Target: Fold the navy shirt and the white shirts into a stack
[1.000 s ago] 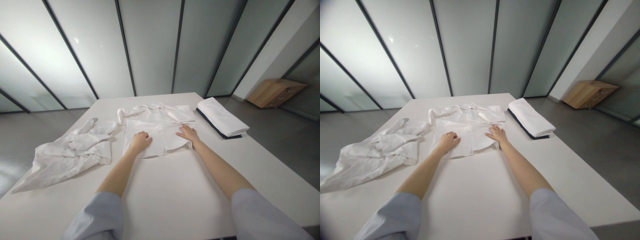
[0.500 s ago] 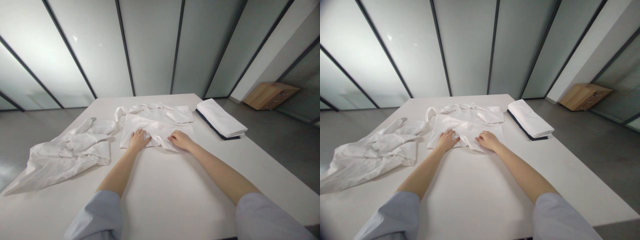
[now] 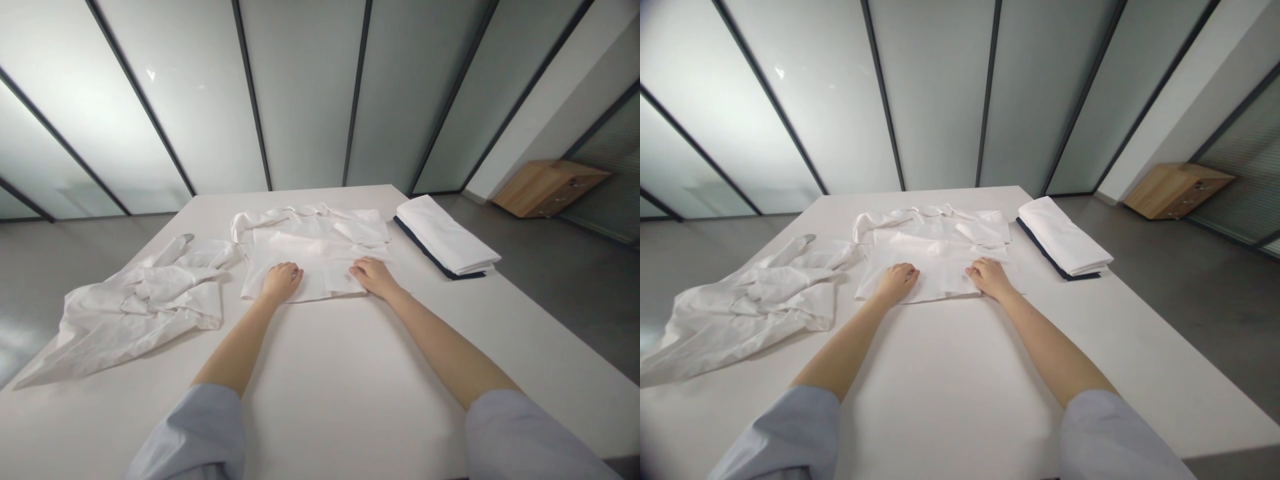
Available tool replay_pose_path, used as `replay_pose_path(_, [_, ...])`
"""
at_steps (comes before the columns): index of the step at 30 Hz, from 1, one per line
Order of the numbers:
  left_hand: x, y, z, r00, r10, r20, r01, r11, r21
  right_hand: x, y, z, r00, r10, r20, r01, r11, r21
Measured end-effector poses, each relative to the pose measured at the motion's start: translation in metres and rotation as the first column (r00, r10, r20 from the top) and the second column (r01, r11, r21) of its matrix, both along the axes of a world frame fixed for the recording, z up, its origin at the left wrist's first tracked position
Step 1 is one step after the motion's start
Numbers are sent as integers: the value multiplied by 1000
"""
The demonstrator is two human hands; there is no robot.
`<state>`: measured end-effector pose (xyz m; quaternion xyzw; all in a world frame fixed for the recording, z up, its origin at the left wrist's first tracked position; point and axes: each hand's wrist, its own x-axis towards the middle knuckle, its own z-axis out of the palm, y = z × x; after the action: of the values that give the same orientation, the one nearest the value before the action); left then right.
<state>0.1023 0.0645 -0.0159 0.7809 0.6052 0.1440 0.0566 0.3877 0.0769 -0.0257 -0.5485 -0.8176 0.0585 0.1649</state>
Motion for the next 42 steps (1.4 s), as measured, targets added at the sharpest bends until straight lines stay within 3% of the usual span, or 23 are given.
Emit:
replay_pose_path(4, [-2,-2,1,998,48,-41,-49,999,-3,-4,-9,6,999,-14,43,13,1000,14])
replay_pose_path(8, [-2,-6,-8,996,6,-92,0,998,63,-8,-13,-6,996,-14,83,9,999,51])
replay_pose_path(12, [1,-8,-15,984,16,-175,-24,999,-44,-12,-12,-12,985,-37,170,43,999,-29])
replay_pose_path(20, [1,-9,11,980,44,-192,-59,996,-70,-13,-16,0,977,-96,193,100,995,-11])
replay_pose_path(25, [0,-9,-5,978,9,-207,-7,1000,13,-9,-13,-9,976,-58,211,77,994,-83])
replay_pose_path(30, [1,-7,-17,973,17,-232,-39,995,-90,-12,-10,-1,972,-93,216,114,990,-85])
replay_pose_path(36, [-1,-11,-5,964,-23,-266,-12,991,-130,-17,-13,10,948,-110,297,136,988,-67])
replay_pose_path(42, [2,-10,22,945,-145,-293,82,972,-218,-7,-14,29,927,-103,362,152,982,-109])
